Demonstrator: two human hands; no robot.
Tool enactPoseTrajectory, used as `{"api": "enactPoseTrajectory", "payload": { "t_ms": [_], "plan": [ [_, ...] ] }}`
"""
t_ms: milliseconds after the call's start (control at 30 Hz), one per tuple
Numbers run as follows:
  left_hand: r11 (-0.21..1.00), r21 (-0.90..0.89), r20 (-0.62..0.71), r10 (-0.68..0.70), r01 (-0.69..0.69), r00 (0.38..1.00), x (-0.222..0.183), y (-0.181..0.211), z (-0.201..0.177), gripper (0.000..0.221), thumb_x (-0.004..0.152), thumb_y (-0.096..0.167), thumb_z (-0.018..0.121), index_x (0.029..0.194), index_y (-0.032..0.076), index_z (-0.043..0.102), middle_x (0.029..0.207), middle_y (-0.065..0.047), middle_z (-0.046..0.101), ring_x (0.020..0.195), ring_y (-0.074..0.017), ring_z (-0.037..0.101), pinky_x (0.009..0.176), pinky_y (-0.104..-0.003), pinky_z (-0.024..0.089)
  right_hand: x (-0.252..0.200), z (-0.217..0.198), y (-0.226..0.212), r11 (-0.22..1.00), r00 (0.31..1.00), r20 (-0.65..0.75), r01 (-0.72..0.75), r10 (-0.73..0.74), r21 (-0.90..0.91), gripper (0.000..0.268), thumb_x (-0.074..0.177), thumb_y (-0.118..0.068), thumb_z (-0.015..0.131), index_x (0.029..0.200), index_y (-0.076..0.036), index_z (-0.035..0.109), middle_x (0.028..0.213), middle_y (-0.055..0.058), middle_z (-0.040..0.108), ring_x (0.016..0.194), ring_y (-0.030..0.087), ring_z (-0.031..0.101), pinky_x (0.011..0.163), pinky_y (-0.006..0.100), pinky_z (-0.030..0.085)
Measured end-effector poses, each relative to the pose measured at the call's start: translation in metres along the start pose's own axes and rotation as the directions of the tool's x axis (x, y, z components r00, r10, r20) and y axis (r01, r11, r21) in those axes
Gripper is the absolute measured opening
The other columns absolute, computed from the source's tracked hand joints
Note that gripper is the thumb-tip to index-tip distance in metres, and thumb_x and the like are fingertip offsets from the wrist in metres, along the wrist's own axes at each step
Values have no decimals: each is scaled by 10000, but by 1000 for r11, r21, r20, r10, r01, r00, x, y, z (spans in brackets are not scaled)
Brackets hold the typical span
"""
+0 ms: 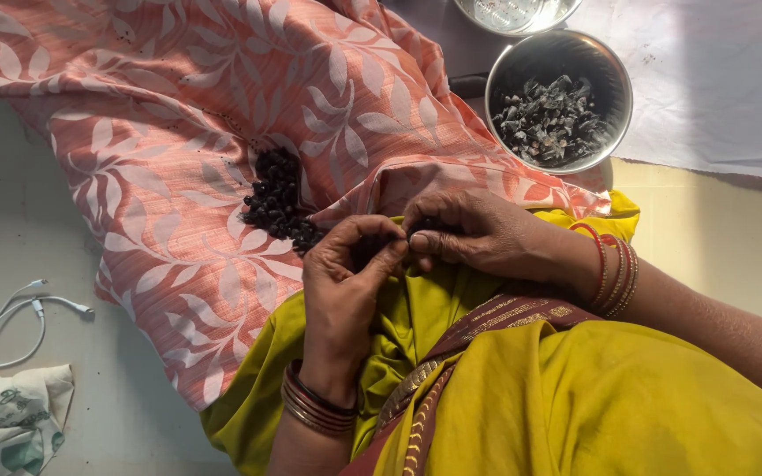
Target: Manually remove stems and debris from dried tamarind pods or similar dried organic materials.
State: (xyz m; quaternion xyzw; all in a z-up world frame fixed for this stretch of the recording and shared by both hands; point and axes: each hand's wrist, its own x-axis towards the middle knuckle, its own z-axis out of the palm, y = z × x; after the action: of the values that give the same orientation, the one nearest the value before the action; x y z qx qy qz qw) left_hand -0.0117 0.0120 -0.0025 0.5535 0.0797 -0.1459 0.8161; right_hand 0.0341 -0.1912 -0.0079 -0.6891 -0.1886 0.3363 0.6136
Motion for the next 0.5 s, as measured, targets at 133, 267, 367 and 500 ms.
{"api": "enactPoseTrajectory", "payload": {
  "t_ms": [133, 267, 367, 500],
  "plan": [
    [961, -245, 66, -113, 126, 991, 3, -6, -5, 86, 953, -49, 646, 1018, 6, 657, 918, -57, 700, 801, -167, 706, 753, -273, 575, 1, 1, 1, 995, 999, 46, -18, 13, 96, 235, 1043, -265, 587, 1074, -42, 655, 871, -18, 632, 814, 57, 574, 746, 232, 495],
    [890, -375, 98, -239, 258, 966, 5, -10, -11, 85, 978, -29, 634, 1045, 16, 660, 903, -79, 685, 757, -154, 662, 698, -247, 510, -1, 1, -3, 984, 998, 65, -34, 23, 173, 266, 1048, -277, 585, 1096, -30, 672, 905, -16, 639, 836, 57, 566, 749, 233, 491],
    [876, -403, 85, -255, 267, 963, 7, -1, -9, 72, 979, 4, 626, 1037, 20, 666, 903, -67, 691, 742, -143, 640, 702, -246, 512, 0, 1, -4, 973, 996, 68, -69, 55, 220, 275, 1040, -276, 586, 1117, -28, 679, 916, -13, 649, 837, 58, 563, 735, 238, 484],
    [930, -291, -29, -241, 223, 970, 5, -9, -10, 52, 969, 10, 662, 1017, 24, 675, 860, -55, 691, 719, -128, 610, 684, -245, 502, -1, 1, -6, 965, 988, 76, -145, 132, 217, 275, 1022, -256, 586, 1144, -31, 686, 921, -15, 648, 826, 60, 554, 715, 242, 472]
  ]
}}
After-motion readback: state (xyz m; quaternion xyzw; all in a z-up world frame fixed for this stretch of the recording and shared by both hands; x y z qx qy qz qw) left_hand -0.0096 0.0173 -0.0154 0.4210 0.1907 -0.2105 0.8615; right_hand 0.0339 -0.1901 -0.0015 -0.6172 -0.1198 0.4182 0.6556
